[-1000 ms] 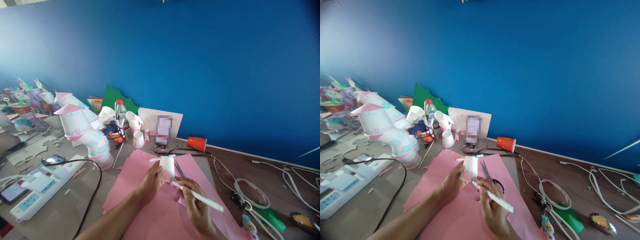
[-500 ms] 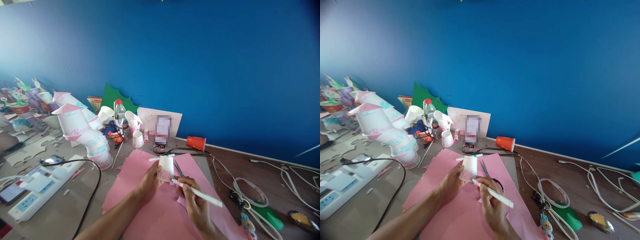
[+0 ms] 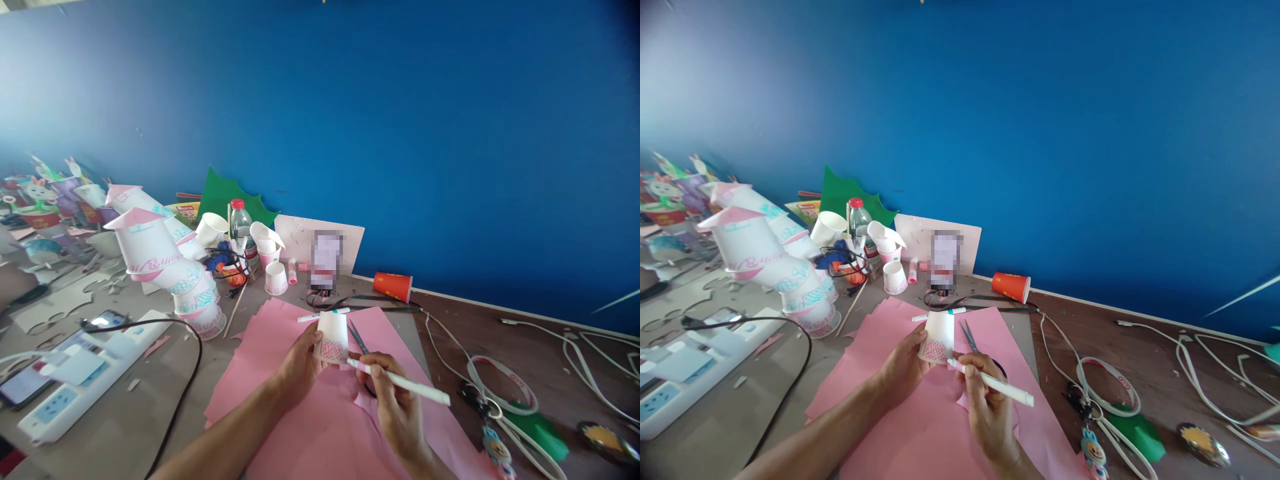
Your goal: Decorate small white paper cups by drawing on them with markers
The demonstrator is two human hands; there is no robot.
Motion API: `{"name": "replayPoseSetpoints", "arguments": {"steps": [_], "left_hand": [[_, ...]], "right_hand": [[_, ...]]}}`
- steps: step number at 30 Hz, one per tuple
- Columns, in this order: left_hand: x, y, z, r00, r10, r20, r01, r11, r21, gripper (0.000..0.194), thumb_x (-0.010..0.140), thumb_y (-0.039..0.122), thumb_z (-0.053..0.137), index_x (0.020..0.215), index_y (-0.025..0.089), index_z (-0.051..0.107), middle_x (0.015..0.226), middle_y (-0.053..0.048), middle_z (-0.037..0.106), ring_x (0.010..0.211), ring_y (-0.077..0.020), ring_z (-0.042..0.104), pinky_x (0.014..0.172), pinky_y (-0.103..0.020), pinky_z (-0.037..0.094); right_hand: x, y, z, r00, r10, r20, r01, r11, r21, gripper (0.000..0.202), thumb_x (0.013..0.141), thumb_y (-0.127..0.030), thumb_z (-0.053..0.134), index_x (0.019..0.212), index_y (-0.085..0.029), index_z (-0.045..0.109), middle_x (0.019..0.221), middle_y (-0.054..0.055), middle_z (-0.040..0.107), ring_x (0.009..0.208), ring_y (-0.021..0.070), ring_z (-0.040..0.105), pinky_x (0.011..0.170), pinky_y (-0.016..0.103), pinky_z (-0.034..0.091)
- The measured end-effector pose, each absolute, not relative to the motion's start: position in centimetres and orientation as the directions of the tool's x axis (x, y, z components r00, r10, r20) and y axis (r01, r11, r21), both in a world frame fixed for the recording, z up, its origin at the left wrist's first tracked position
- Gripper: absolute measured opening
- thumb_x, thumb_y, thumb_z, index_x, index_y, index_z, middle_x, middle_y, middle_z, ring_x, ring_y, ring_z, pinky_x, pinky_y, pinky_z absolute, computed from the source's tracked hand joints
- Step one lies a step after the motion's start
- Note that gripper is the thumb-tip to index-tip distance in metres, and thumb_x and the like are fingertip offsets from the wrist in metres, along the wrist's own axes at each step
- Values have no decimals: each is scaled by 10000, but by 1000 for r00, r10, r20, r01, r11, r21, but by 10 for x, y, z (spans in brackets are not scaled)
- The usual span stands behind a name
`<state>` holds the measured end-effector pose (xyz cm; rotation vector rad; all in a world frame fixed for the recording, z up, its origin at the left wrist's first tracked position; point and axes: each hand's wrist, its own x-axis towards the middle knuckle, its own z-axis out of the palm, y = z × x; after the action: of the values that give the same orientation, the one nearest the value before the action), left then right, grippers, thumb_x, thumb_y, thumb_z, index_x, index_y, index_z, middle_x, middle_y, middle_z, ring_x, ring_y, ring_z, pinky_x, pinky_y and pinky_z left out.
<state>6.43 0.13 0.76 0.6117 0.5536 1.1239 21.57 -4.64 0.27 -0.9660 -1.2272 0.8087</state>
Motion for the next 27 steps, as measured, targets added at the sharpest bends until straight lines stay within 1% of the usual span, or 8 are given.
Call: {"name": "replayPoseSetpoints", "arguments": {"steps": [2,7,12,18,23,27], "left_hand": [[65,1,7,334,937,-106,-650,311,693,239,827,296,587,1025,169,628,930,-78,711,897,-238,644,687,-287,440],[64,2,6,338,936,-104,-644,310,699,282,840,289,561,1086,167,628,1004,-85,712,944,-244,636,765,-310,454],[64,3,3,336,938,-86,-650,297,699,295,849,277,547,1107,163,632,1007,-82,712,951,-242,629,792,-318,455],[64,2,3,325,941,-97,-655,298,694,276,846,251,545,1087,161,644,975,-72,713,925,-232,632,779,-310,462],[64,2,7,315,941,-122,-651,308,694,271,827,259,577,1068,162,657,968,-69,718,917,-230,636,778,-306,464],[64,2,10,319,942,-105,-658,300,690,260,833,260,570,1053,155,661,977,-76,718,927,-237,636,783,-311,466]], "right_hand": [[215,-46,3,184,907,380,3,386,-922,242,951,-400,545,850,-229,683,659,-2,643,568,121,574,511,188,494],[215,-46,0,178,910,374,-6,381,-925,220,937,-395,568,871,-223,688,673,1,653,532,116,558,463,189,476],[215,-46,0,164,915,369,10,373,-928,235,938,-407,562,876,-219,689,694,10,659,583,131,595,500,199,501],[214,-46,5,166,923,346,-25,355,-935,266,921,-436,576,816,-213,675,571,-25,592,465,113,517,433,196,448],[214,-45,7,228,920,317,-55,338,-940,274,898,-442,606,794,-202,689,617,-1,618,539,130,553,477,207,481],[215,-45,4,210,928,308,-56,326,-944,269,905,-438,599,816,-202,692,628,2,622,554,133,563,483,206,486]]}}
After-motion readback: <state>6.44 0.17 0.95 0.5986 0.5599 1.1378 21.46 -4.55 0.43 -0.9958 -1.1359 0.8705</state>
